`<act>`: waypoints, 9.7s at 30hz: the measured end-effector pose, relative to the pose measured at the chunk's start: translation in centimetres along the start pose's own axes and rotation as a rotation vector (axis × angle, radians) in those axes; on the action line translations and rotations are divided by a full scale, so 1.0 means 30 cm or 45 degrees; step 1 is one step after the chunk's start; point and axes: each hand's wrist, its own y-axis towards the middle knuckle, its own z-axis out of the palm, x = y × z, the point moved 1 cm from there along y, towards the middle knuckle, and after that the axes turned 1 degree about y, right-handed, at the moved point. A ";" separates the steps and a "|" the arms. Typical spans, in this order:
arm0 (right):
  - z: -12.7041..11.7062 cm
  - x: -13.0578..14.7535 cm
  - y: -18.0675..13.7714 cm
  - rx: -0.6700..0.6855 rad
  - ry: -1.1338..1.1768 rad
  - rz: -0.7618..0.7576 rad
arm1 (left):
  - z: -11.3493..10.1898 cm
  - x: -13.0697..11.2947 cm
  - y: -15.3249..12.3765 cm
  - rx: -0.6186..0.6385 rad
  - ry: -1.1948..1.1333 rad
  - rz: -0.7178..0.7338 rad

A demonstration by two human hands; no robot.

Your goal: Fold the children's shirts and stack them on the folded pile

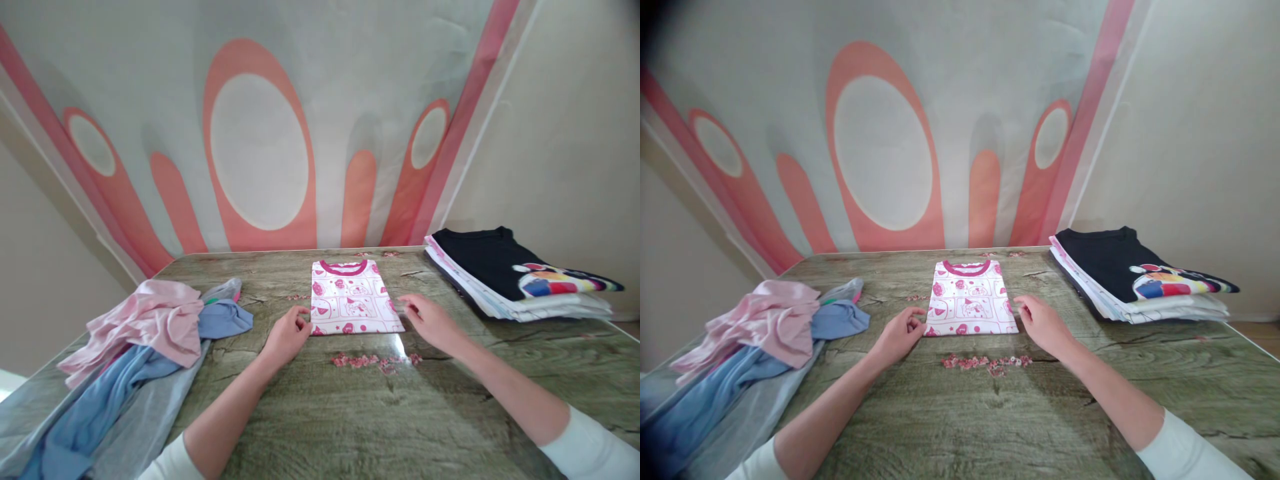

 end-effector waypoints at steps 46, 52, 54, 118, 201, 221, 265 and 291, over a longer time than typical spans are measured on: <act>0.014 -0.037 0.001 0.533 0.868 0.161 | -0.016 -0.080 -0.025 0.388 -0.679 -0.318; 0.004 -0.028 0.002 0.520 0.802 0.160 | 0.002 -0.047 -0.016 0.363 -0.627 -0.244; -0.004 -0.021 0.002 0.531 0.768 0.162 | 0.003 -0.047 -0.017 0.351 -0.627 -0.232; -0.030 0.014 -0.043 0.462 -0.148 -0.592 | 0.269 -0.297 0.138 0.432 0.640 1.082; 0.251 0.216 0.484 0.203 -0.332 -0.566 | 0.080 -0.008 0.242 -0.043 -0.342 -0.148; 0.414 0.235 0.567 0.225 -0.310 -0.350 | 0.069 -0.105 0.176 0.467 -0.839 -0.291; 0.403 0.261 0.559 0.229 -0.329 -0.264 | 0.057 -0.159 0.064 0.544 0.600 0.747; 0.415 0.259 0.535 0.234 -0.387 -0.169 | 0.096 -0.191 -0.031 0.505 0.764 0.420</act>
